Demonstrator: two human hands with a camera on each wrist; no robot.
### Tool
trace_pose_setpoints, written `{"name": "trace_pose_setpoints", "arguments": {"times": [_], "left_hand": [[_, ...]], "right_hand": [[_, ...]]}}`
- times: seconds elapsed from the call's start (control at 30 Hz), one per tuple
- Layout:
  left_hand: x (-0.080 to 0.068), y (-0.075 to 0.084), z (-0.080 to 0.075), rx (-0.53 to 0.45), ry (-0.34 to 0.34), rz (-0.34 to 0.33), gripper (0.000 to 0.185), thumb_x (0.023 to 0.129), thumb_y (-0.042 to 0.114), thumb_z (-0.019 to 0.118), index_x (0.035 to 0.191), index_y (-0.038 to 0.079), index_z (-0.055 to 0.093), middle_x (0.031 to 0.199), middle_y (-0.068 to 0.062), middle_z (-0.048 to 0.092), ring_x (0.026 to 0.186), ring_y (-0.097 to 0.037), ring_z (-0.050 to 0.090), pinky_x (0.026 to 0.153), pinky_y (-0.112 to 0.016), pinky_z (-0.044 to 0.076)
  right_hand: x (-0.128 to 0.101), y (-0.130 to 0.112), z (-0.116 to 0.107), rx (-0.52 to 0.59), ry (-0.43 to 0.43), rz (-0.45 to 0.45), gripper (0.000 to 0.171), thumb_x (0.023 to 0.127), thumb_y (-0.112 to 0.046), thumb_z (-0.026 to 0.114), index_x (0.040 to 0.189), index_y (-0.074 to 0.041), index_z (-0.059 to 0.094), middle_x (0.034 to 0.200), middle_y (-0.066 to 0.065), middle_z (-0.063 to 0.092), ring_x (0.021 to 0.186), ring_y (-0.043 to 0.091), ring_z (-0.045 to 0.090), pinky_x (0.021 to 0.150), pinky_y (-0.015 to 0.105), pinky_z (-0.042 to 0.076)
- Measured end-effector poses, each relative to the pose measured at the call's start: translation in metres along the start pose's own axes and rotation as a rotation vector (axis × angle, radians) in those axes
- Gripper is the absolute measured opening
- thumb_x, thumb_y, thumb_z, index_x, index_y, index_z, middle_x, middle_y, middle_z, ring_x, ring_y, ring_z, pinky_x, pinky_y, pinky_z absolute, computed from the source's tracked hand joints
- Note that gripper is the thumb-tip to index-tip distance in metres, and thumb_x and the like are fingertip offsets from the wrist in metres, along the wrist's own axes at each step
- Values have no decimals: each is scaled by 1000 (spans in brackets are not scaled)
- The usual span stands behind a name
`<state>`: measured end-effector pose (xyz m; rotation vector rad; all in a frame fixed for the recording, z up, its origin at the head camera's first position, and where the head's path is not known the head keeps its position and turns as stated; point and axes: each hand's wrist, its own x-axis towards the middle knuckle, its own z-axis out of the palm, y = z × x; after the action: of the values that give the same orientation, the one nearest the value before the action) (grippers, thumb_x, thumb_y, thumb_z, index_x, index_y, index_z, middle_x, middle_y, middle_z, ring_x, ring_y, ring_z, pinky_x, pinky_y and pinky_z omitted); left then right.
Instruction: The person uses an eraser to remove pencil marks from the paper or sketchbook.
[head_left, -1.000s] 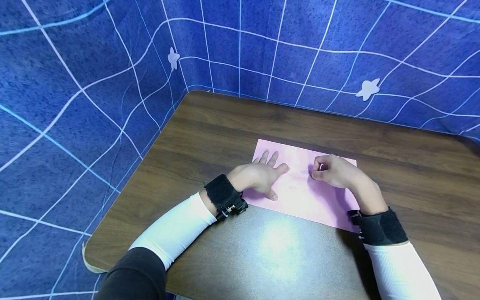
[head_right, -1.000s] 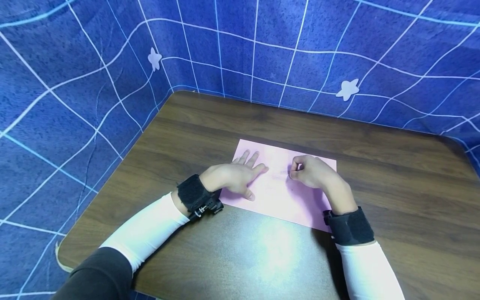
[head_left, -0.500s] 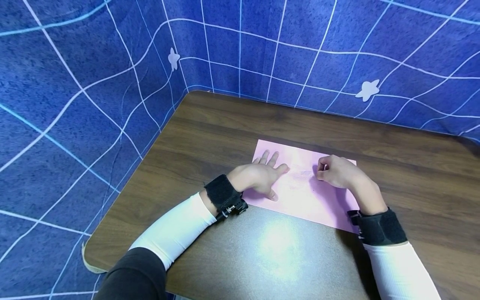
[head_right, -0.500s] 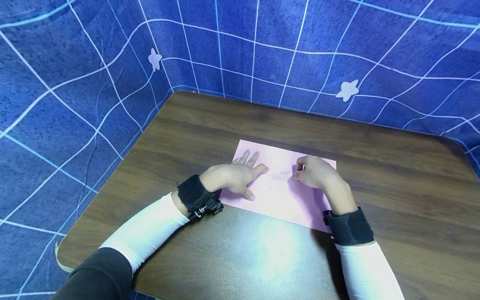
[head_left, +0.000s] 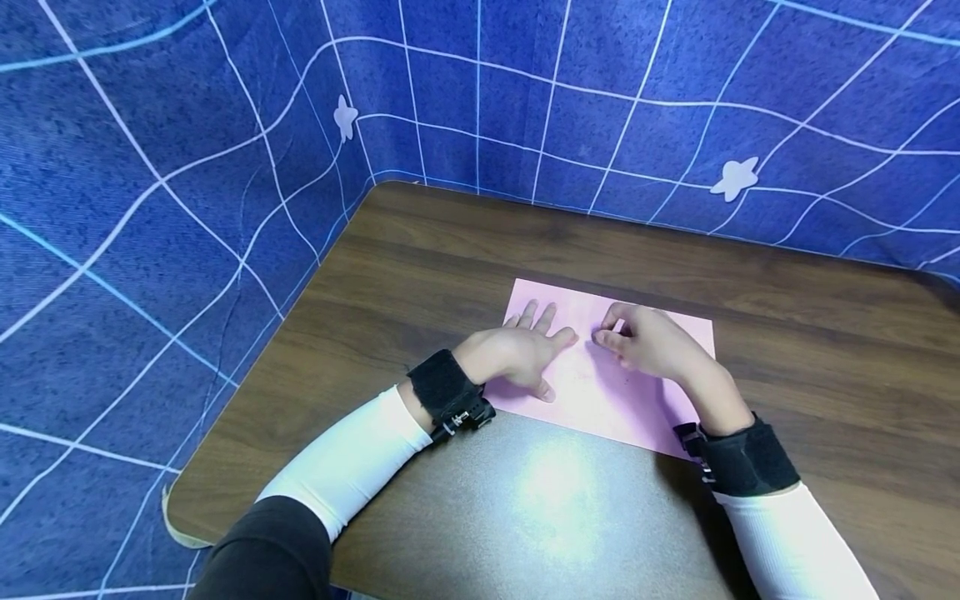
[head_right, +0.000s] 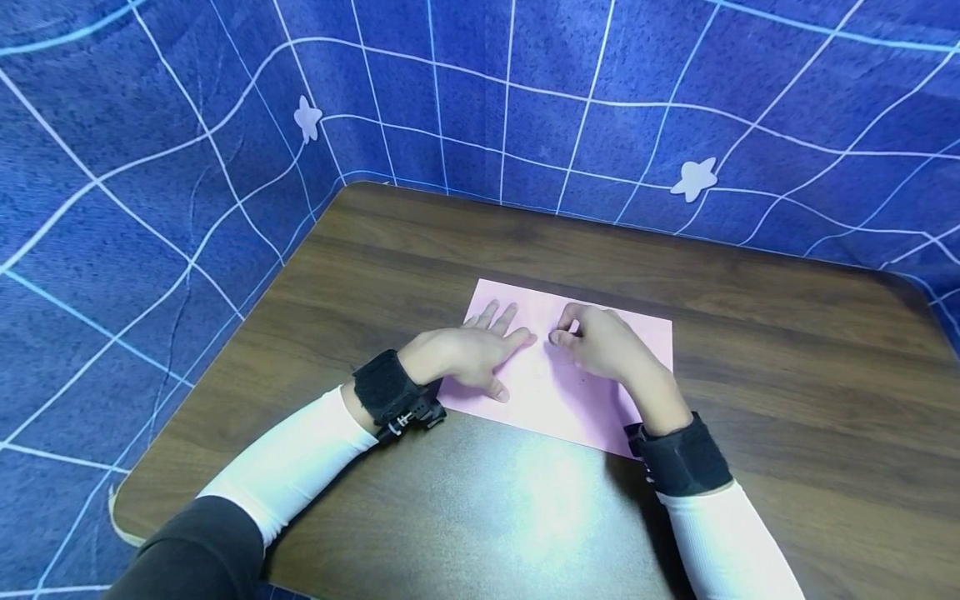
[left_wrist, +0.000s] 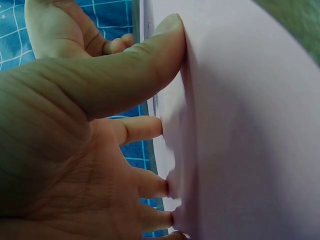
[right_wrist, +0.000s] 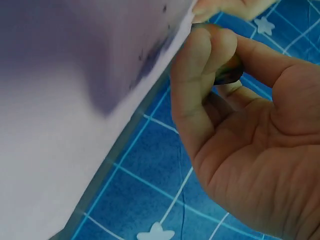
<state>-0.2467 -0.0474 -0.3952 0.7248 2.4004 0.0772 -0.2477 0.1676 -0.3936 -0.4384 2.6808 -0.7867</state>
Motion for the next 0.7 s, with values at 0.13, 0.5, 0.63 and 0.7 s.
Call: {"name": "trace_pose_setpoints", "arguments": {"times": [0.13,0.5,0.63,0.7], "left_hand": [[0,0,0,6,-1,-3,95,90,48,74,163,30,16,171,-19,-16,157,-41,-18,131,-54,4],[-1,1,0,9,-3,-2,98,91,48,73,165,29,12,171,-19,-16,157,-41,-19,131,-54,4],[-1,1,0,6,0,-6,97,90,48,74,164,30,14,171,-19,-15,157,-41,-18,131,-54,4],[0,1,1,3,4,-2,96,90,48,74,164,30,16,172,-19,-15,157,-41,-18,131,-54,5]], "right_hand": [[1,-2,5,-16,-19,14,13,102,-22,64,104,-10,67,67,3,65,59,14,63,57,29,48],[0,5,3,35,-51,65,14,101,-22,63,92,-11,64,69,4,64,60,15,56,55,29,48],[0,4,2,-4,-29,58,15,99,-24,65,89,-13,64,72,4,68,63,16,56,55,29,44],[0,5,0,-5,-24,68,15,99,-24,66,88,-13,63,71,3,67,64,15,55,56,29,43]]}}
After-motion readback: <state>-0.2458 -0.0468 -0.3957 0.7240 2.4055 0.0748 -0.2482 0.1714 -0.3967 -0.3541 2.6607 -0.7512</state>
